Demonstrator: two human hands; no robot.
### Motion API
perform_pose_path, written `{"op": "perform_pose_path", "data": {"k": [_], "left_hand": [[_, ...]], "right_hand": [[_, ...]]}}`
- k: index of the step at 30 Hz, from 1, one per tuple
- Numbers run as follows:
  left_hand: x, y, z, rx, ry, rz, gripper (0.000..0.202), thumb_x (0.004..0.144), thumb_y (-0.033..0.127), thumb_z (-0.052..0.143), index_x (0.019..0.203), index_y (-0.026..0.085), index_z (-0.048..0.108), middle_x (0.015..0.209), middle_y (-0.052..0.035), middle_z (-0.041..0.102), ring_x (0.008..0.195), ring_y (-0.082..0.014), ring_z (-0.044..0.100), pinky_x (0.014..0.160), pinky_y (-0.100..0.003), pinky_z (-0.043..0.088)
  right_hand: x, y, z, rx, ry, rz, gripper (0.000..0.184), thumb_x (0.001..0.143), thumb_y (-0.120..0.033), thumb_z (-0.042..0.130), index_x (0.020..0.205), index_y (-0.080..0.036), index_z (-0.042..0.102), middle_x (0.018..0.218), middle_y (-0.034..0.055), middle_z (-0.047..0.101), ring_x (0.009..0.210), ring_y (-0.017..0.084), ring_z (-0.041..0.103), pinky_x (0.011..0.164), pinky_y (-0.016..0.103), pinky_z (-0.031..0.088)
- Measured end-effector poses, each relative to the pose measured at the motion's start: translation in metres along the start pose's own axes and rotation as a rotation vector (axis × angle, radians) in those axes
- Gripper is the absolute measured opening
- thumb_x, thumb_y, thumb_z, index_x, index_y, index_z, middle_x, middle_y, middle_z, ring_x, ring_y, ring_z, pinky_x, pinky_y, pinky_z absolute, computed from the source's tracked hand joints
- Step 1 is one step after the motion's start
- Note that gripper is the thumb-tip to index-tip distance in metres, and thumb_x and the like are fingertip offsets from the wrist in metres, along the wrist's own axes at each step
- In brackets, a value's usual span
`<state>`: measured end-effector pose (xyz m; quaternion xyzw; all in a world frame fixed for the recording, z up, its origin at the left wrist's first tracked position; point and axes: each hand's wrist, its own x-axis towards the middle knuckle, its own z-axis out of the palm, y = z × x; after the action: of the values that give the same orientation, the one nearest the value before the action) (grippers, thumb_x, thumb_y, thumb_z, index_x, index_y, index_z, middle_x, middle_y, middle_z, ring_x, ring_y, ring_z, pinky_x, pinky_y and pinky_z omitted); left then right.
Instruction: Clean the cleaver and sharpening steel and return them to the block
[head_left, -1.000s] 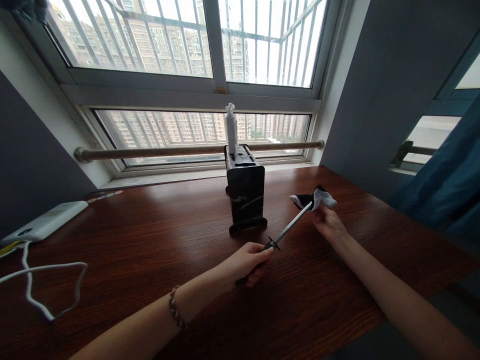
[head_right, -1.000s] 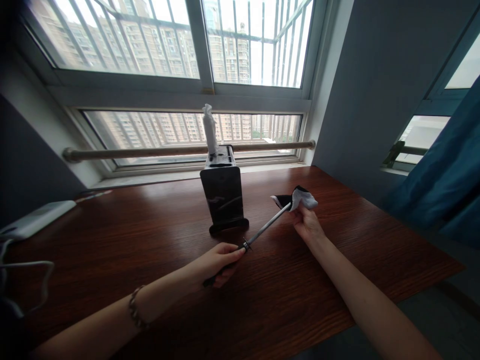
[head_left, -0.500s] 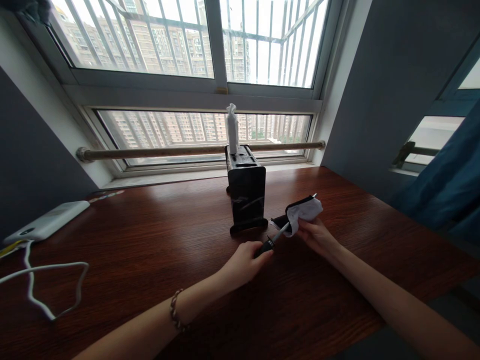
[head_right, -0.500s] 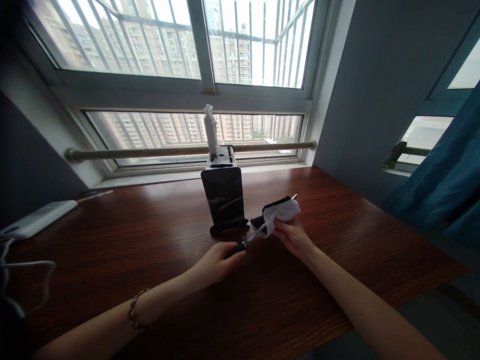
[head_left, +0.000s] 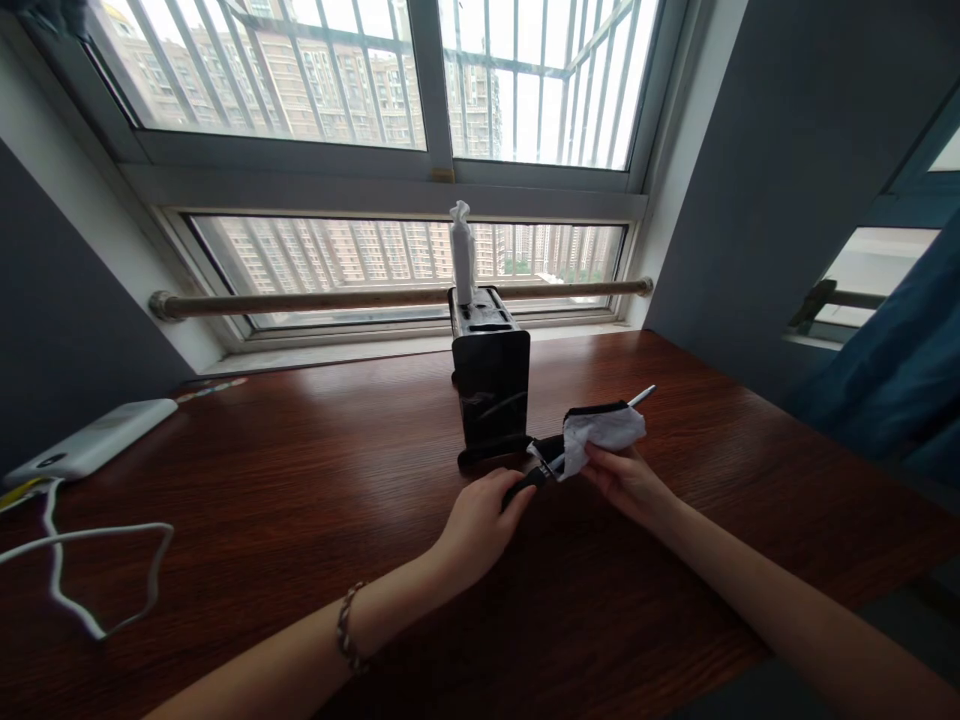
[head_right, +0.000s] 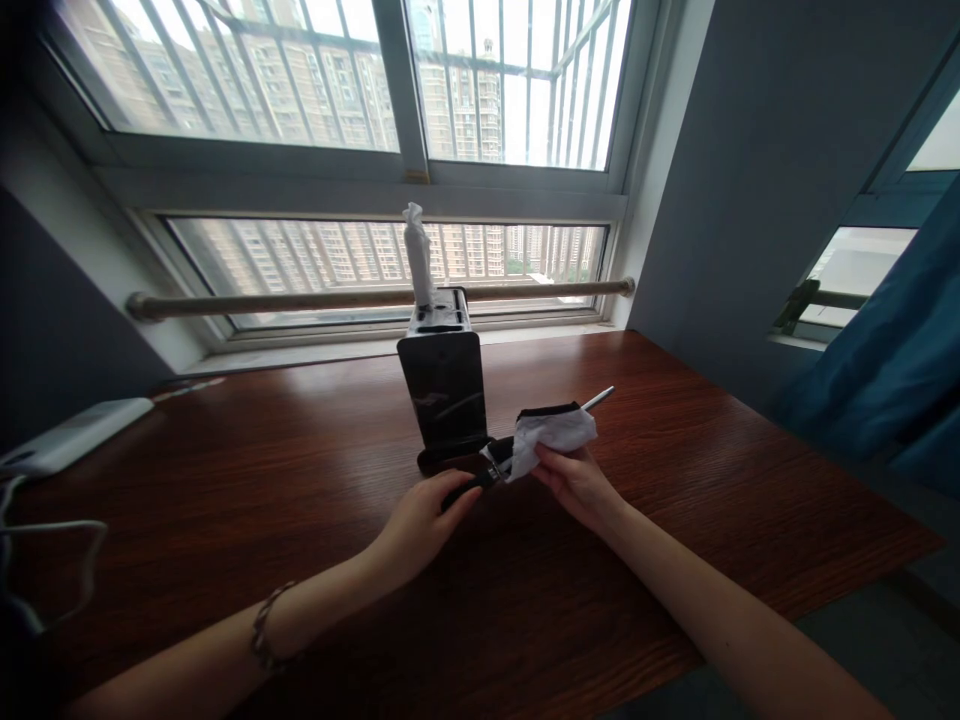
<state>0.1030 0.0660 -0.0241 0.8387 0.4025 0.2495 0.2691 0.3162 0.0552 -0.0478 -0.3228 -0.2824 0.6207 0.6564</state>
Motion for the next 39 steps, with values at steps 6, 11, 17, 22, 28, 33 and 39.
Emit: {"op": "perform_pose_path", "data": {"k": [6, 11, 17, 22, 28, 33, 39], "left_hand": [[-0.004, 0.003, 0.004, 0.041, 0.063, 0.025, 0.016, 0.083, 0.030, 0.050, 0.092, 0.020, 0.060, 0.091, -0.0048, 0.059, 0.083, -0.0201, 0.055, 0.073, -0.028, 0.040], [-0.006, 0.002, 0.007, -0.002, 0.064, 0.037, 0.012, 0.080, 0.028, 0.054, 0.087, 0.021, 0.060, 0.089, -0.0039, 0.056, 0.083, -0.0196, 0.054, 0.072, -0.028, 0.040], [-0.001, -0.002, 0.009, -0.410, -0.139, -0.026, 0.024, 0.081, 0.037, 0.053, 0.087, 0.016, 0.064, 0.077, -0.0027, 0.058, 0.070, -0.0150, 0.054, 0.064, -0.025, 0.041], [0.004, -0.008, 0.016, -0.785, -0.388, -0.283, 0.044, 0.080, 0.051, 0.049, 0.090, 0.010, 0.062, 0.052, 0.0034, 0.046, 0.043, -0.0090, 0.045, 0.041, -0.020, 0.031], [0.005, -0.004, 0.014, -0.963, -0.397, -0.326, 0.046, 0.079, 0.053, 0.049, 0.091, 0.010, 0.057, 0.047, 0.0047, 0.046, 0.037, -0.0078, 0.044, 0.038, -0.018, 0.031], [0.006, -0.003, 0.013, -0.937, -0.388, -0.341, 0.045, 0.078, 0.054, 0.049, 0.084, 0.010, 0.057, 0.044, 0.0047, 0.045, 0.035, -0.0072, 0.041, 0.035, -0.018, 0.030], [0.008, -0.006, 0.016, -0.830, -0.302, -0.320, 0.037, 0.073, 0.049, 0.057, 0.080, 0.013, 0.052, 0.046, 0.0064, 0.045, 0.037, -0.0062, 0.038, 0.036, -0.017, 0.031]], "right_hand": [[-0.010, 0.010, 0.006, -0.100, -0.044, 0.038, 0.034, 0.060, -0.011, 0.075, 0.090, -0.021, 0.065, 0.093, 0.0006, 0.068, 0.088, 0.017, 0.063, 0.081, 0.030, 0.050], [-0.016, 0.011, 0.013, -0.238, -0.172, -0.047, 0.039, 0.055, -0.010, 0.076, 0.091, -0.019, 0.064, 0.092, 0.0034, 0.068, 0.087, 0.021, 0.062, 0.078, 0.032, 0.050], [-0.012, 0.009, 0.008, -0.320, -0.120, -0.049, 0.038, 0.052, -0.011, 0.078, 0.087, -0.019, 0.064, 0.087, 0.0027, 0.069, 0.081, 0.020, 0.063, 0.073, 0.031, 0.050], [-0.011, 0.004, 0.010, -0.255, -0.139, -0.054, 0.025, 0.058, -0.014, 0.075, 0.081, -0.018, 0.067, 0.081, 0.0014, 0.069, 0.077, 0.018, 0.063, 0.070, 0.026, 0.051], [-0.002, -0.001, 0.003, -0.093, -0.010, -0.048, 0.034, 0.056, -0.011, 0.077, 0.089, -0.015, 0.066, 0.089, 0.0045, 0.069, 0.079, 0.019, 0.065, 0.069, 0.026, 0.054], [0.010, -0.010, -0.008, -0.023, 0.085, -0.095, 0.033, 0.059, -0.011, 0.075, 0.090, -0.018, 0.065, 0.087, 0.0015, 0.069, 0.077, 0.017, 0.065, 0.067, 0.027, 0.056], [0.023, -0.019, -0.020, 0.089, 0.206, -0.164, 0.030, 0.060, -0.008, 0.073, 0.087, -0.018, 0.065, 0.085, -0.0012, 0.069, 0.077, 0.014, 0.065, 0.070, 0.023, 0.056]]}}
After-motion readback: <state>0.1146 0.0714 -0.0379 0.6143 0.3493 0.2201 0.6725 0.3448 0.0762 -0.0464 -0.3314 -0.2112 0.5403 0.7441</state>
